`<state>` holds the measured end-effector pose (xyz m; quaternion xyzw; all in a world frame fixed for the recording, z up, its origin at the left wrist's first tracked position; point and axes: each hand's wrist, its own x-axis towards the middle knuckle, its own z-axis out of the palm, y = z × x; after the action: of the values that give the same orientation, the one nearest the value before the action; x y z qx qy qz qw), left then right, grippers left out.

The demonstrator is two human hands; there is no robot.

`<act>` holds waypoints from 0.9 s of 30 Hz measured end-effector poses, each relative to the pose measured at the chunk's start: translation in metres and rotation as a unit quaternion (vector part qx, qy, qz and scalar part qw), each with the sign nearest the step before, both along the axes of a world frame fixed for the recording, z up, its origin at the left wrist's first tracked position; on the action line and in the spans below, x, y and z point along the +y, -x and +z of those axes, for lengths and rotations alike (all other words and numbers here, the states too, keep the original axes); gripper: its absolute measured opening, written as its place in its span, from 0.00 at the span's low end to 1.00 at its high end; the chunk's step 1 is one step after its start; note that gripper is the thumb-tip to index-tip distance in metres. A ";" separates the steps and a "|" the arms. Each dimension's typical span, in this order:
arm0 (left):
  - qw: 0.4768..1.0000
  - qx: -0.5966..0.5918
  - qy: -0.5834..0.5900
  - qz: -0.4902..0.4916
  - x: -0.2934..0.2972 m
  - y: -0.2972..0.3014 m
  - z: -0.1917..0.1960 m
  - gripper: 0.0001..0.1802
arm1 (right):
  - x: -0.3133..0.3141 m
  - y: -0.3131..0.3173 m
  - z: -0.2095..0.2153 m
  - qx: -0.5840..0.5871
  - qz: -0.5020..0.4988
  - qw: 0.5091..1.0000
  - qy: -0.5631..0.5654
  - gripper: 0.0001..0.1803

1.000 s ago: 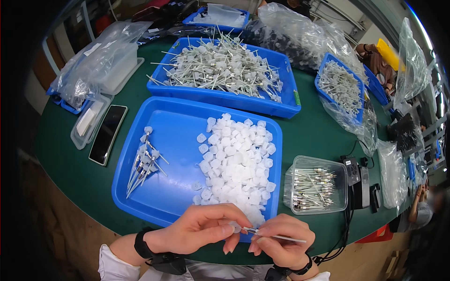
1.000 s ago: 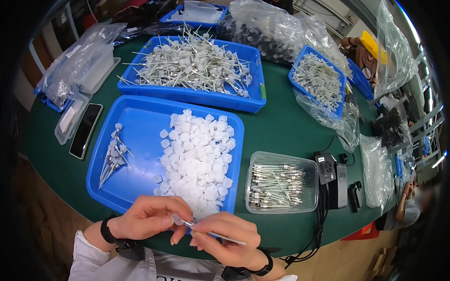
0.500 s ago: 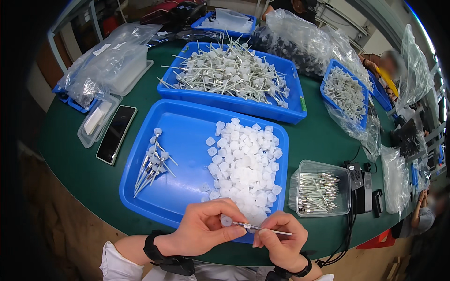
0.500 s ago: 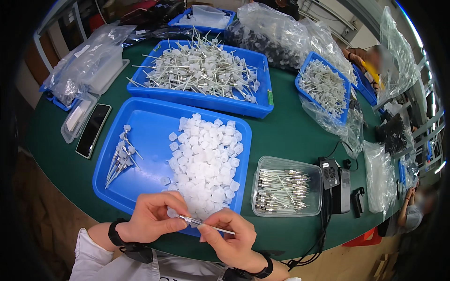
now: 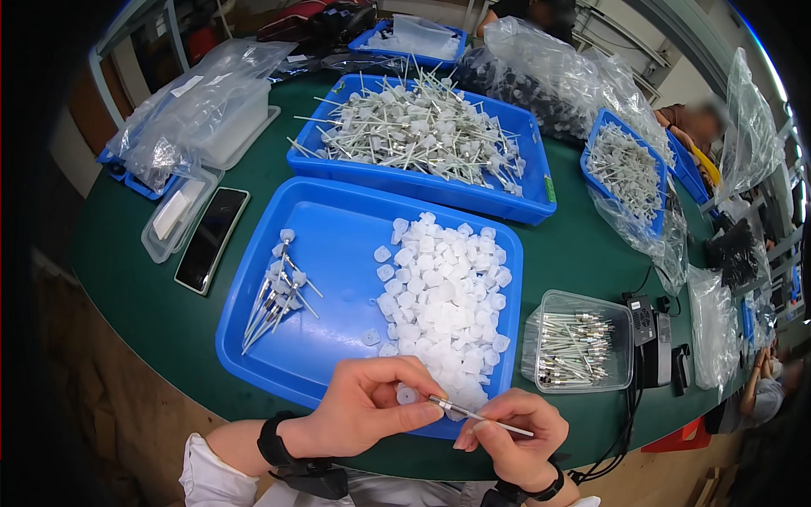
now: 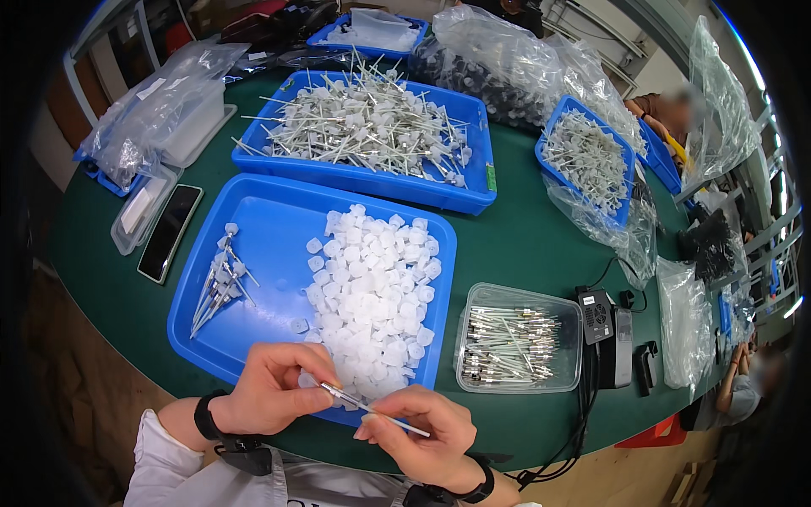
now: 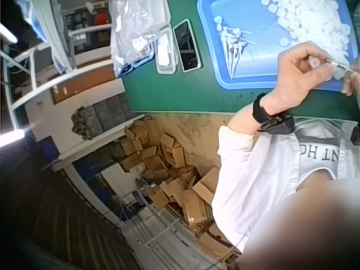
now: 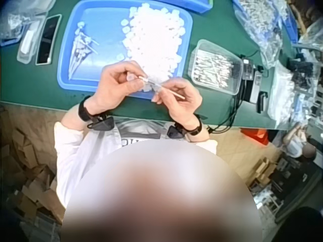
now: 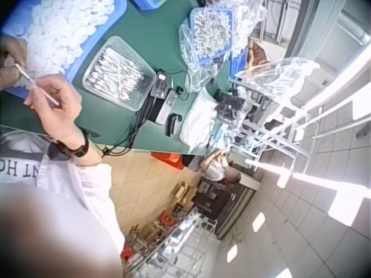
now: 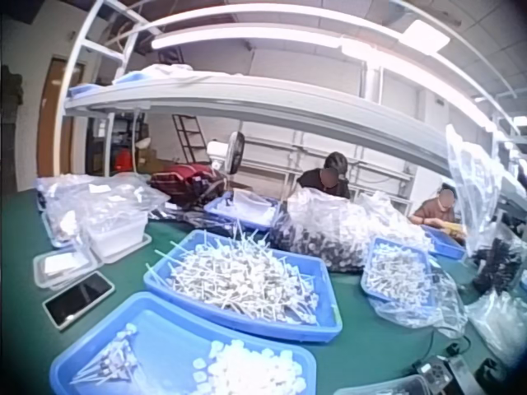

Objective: Assemble small white plastic caps with metal pin components.

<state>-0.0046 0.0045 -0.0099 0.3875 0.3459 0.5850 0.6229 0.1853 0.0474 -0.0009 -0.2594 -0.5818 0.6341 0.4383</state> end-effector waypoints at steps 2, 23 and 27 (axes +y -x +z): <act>1.000 -0.017 0.009 -0.010 0.001 0.000 -0.002 0.08 | 0.000 0.003 -0.001 0.009 0.001 1.000 -0.001 0.09; 0.985 -0.028 0.137 -0.101 0.000 0.007 0.006 0.07 | 0.004 -0.004 -0.002 -0.107 0.006 0.942 -0.319 0.17; 0.982 -0.106 0.127 -0.096 0.000 0.005 0.005 0.06 | 0.005 -0.003 -0.002 -0.110 0.006 0.939 -0.326 0.17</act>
<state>-0.0097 0.0045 -0.0050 0.2730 0.3104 0.5114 0.7534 0.1882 0.0519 -0.0032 -0.1670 -0.8029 0.3793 0.4286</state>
